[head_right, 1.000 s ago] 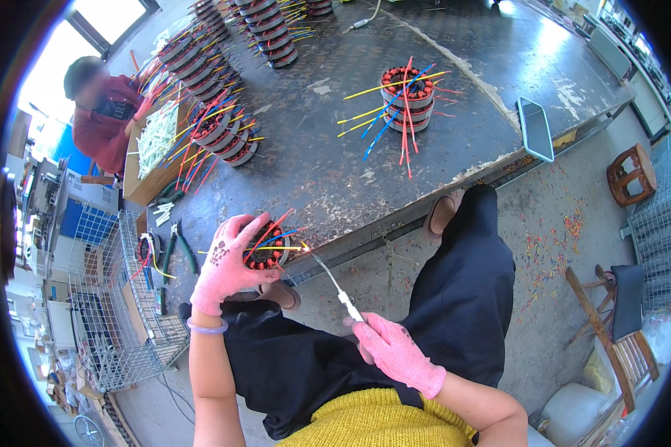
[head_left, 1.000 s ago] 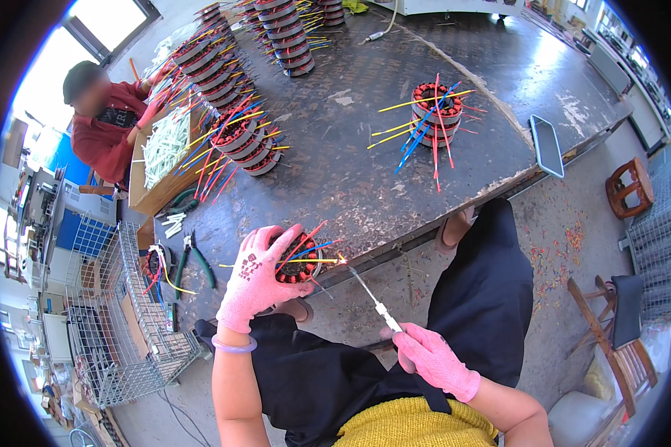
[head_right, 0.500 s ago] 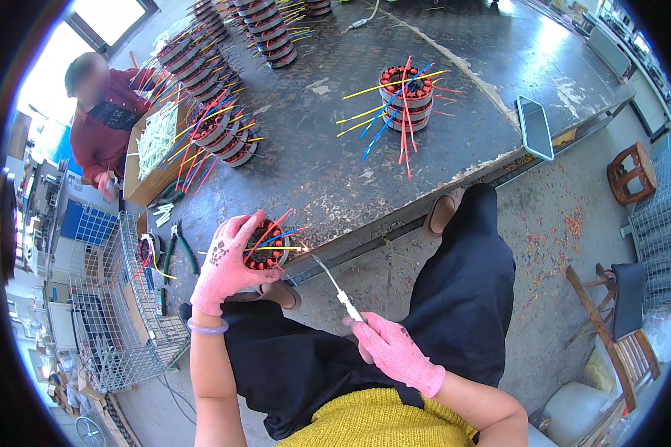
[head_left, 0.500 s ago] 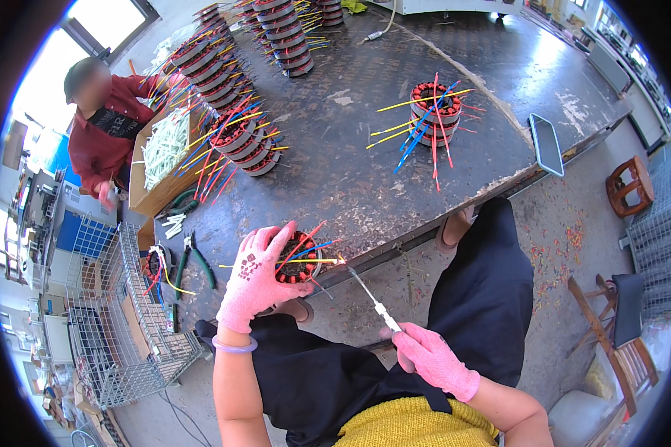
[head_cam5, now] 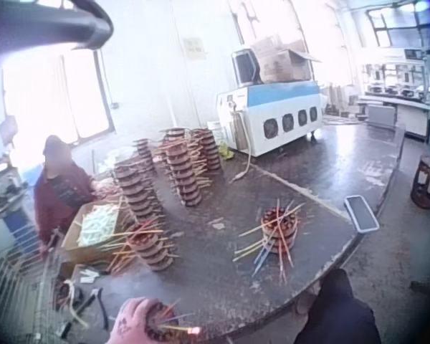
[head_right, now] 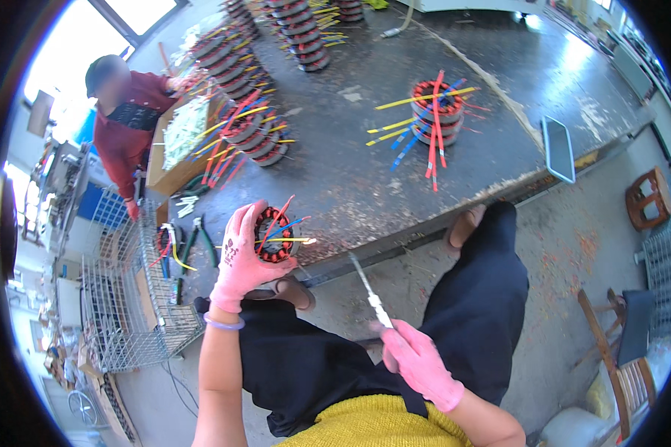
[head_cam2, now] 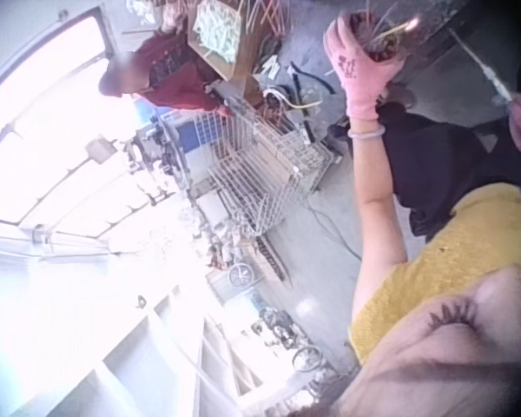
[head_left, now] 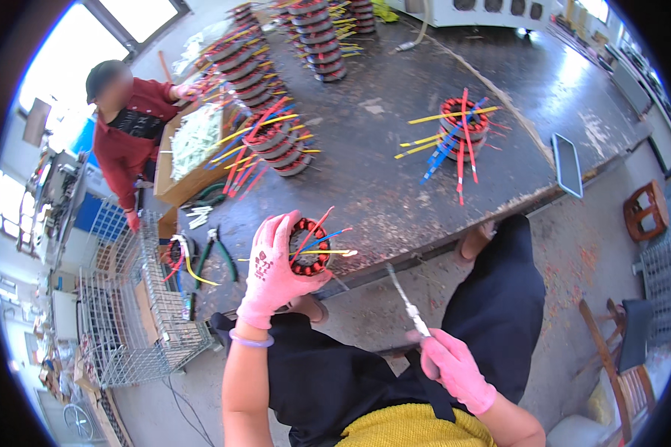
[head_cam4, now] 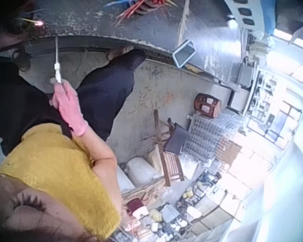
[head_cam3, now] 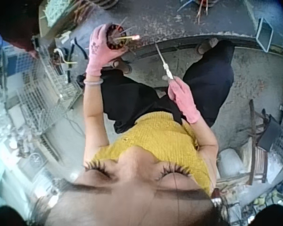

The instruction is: The person solders and manages wires on motor stators. They use a soldering iron to connect colorful wires to the stator ring, then place the finished components into stacks on a workbench.

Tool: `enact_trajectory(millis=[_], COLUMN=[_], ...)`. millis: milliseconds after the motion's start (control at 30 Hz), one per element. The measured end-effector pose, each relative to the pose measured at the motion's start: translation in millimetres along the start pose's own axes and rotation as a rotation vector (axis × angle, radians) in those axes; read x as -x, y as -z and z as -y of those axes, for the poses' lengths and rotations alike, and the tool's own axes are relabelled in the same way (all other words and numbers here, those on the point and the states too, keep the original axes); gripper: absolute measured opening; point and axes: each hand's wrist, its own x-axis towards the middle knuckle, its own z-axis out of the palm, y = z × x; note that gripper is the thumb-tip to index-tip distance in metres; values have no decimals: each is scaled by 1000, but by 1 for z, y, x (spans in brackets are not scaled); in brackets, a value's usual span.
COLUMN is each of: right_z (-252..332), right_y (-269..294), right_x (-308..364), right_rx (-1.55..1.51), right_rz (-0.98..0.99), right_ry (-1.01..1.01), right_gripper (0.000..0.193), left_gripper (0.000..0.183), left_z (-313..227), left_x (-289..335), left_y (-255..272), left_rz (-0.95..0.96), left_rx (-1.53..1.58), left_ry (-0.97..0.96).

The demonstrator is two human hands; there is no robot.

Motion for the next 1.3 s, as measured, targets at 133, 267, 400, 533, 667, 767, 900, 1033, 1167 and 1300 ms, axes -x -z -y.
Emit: enact_trajectory(millis=[133, 267, 400, 533, 667, 767, 900, 1033, 1167, 1300], right_z=[7, 13, 16, 30, 25, 21, 28, 29, 30, 41], right_y=[6, 6, -6, -18, -16, -15, -29, -21, -24, -38], right_x=[10, 14, 14, 20, 19, 16, 24, 27, 27, 30], right_rx=[28, 91, 120, 189, 218, 247, 277, 137, 156, 123], right_rz=[-54, -53, -123, -197, -170, -116, -88, 14, 93, 56], right_ry=[41, 87, 220, 166, 194, 222, 199, 27, 65, 10], right_gripper=[34, 39, 28, 32, 33, 33, 40, 41, 41, 37], left_gripper=[106, 110, 113, 116, 117, 115, 102, 102, 112, 98], left_z=[-9, -20, -27, -31, -31, -25, -19, -13, -11, -16], left_x=[-4, -2, 3, 8, 12, 10, 3, 2, 3, -2], left_y=[7, 19, 27, 31, 36, 37, 30, 29, 28, 26], left_rz=[-259, -412, -479, -533, -552, -532, -572, -580, -515, -573], left_rx=[19, -53, -43, -40, -19, -25, -29, -65, -124, -137], left_ry=[-5, -140, -175, -179, -168, -140, -123, -120, -145, -168])
